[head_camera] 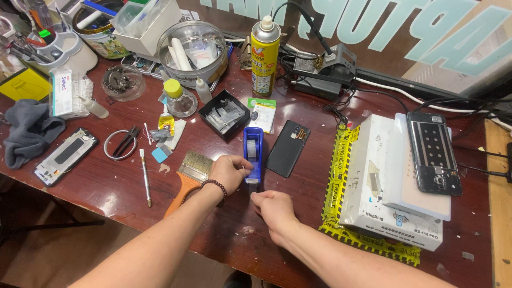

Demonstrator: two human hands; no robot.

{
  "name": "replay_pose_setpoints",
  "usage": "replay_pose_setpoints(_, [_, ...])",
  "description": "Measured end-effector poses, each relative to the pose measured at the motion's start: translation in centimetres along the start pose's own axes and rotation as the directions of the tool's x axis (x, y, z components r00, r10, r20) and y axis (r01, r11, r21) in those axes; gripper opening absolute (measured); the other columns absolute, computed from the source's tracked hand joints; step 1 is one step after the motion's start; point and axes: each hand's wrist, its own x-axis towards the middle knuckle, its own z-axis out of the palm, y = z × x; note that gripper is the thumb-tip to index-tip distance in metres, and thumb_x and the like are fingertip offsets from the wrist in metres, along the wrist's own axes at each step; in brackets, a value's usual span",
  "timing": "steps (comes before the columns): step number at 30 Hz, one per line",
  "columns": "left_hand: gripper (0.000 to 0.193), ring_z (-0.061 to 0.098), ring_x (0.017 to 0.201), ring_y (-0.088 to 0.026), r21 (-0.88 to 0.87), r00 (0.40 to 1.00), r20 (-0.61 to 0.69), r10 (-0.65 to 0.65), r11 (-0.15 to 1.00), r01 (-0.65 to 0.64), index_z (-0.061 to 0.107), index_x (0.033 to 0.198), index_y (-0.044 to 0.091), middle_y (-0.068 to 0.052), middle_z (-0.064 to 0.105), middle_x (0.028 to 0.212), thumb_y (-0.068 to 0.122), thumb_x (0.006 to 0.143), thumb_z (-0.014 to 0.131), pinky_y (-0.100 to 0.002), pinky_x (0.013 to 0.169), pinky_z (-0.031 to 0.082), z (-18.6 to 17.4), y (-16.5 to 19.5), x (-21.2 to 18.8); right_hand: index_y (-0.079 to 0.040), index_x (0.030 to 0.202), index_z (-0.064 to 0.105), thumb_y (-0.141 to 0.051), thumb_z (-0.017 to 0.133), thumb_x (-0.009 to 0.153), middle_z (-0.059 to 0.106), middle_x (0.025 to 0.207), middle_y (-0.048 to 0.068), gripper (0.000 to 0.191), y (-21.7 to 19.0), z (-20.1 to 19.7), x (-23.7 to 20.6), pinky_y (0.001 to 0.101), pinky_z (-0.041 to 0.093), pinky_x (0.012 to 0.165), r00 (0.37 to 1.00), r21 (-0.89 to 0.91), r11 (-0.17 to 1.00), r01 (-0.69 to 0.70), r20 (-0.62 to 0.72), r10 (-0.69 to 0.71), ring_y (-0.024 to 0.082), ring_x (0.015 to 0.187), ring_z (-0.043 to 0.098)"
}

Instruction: The person holds a smartphone, powers it on, then pries open the back cover and removes internal components. They use a screwdriver on the exposed chassis and peel the battery out of the phone body, placing the battery on the workbench.

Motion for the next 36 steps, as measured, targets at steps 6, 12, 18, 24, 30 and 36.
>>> replay_pose_setpoints(6, [0.014,0.073,0.079,-0.019,0.028,0.999,-0.008,-0.033,0.999,0.033,0.083,0.093,0.015,-0.007,0.077,0.082,0.012,0.08,0.078,-0.035,0.078,0.057,-0.7,0.8,-0.3,0.008,0.111,0.062,-0.003,0.066,0.092,0.069,0.104,0.019,0.022,-0.3,0.5,4.4,0.0411,0.066,0.081,0.942,0.123,0.934,-0.335,0.065,0.33,0.031,0.092,0.075])
replay_pose_setpoints(12, [0.021,0.072,0.085,-0.027,-0.014,0.867,-0.474,0.154,0.983,-0.182,0.076,0.102,0.007,-0.014,0.076,0.091,0.007,0.082,0.068,-0.039,0.08,0.056,-2.2,4.5,-0.6,0.008,0.104,0.064,-0.001,0.065,0.093,0.069,0.098,0.017,0.015,-1.5,-0.8,3.3,0.0383,0.066,0.07,0.889,0.026,0.893,-0.45,0.109,0.445,0.029,0.084,0.075])
replay_pose_setpoints(18, [0.018,0.069,0.069,-0.023,-0.527,0.982,-0.114,0.151,0.829,-0.189,0.07,0.102,0.002,-0.01,0.073,0.085,0.001,0.085,0.064,-0.035,0.06,0.056,0.5,13.0,1.6,-0.001,0.092,0.072,-0.014,0.071,0.091,0.068,0.079,0.005,0.013,-9.4,-7.7,-5.0,0.0263,0.055,0.054,1.0,-0.266,0.964,-0.01,0.011,0.014,0.013,0.063,0.064])
replay_pose_setpoints(24, [0.02,0.07,0.067,-0.02,-0.688,0.863,0.493,0.109,0.656,0.31,0.063,0.105,0.002,-0.009,0.07,0.083,-0.001,0.085,0.063,-0.034,0.061,0.061,7.1,21.6,-1.0,-0.003,0.101,0.071,-0.018,0.068,0.095,0.068,0.091,0.002,0.017,-18.9,-21.2,-11.2,0.029,0.052,0.071,0.871,-0.029,0.901,0.433,-0.243,-0.426,0.011,0.082,0.062])
replay_pose_setpoints(30, [0.02,0.066,0.071,-0.024,-0.536,0.786,0.609,0.11,0.787,0.305,0.066,0.106,0.0,-0.011,0.066,0.088,0.008,0.087,0.067,-0.04,0.067,0.059,14.7,28.7,-4.2,-0.011,0.102,0.069,-0.017,0.068,0.095,0.069,0.098,-0.002,0.01,-20.8,-31.1,-9.0,0.0323,0.05,0.083,0.85,0.027,0.899,0.437,-0.34,-0.403,0.011,0.094,0.063])
replay_pose_setpoints(36, [0.021,0.062,0.073,-0.018,-0.36,0.85,0.494,-0.183,0.847,0.392,0.064,0.106,0.009,-0.004,0.065,0.089,0.02,0.089,0.07,-0.047,0.076,0.051,17.5,31.0,-3.6,-0.005,0.098,0.066,-0.015,0.065,0.096,0.07,0.096,0.003,0.01,-20.0,-33.8,-5.9,0.0322,0.053,0.081,0.932,0.104,0.938,0.331,-0.192,-0.308,0.014,0.092,0.065])
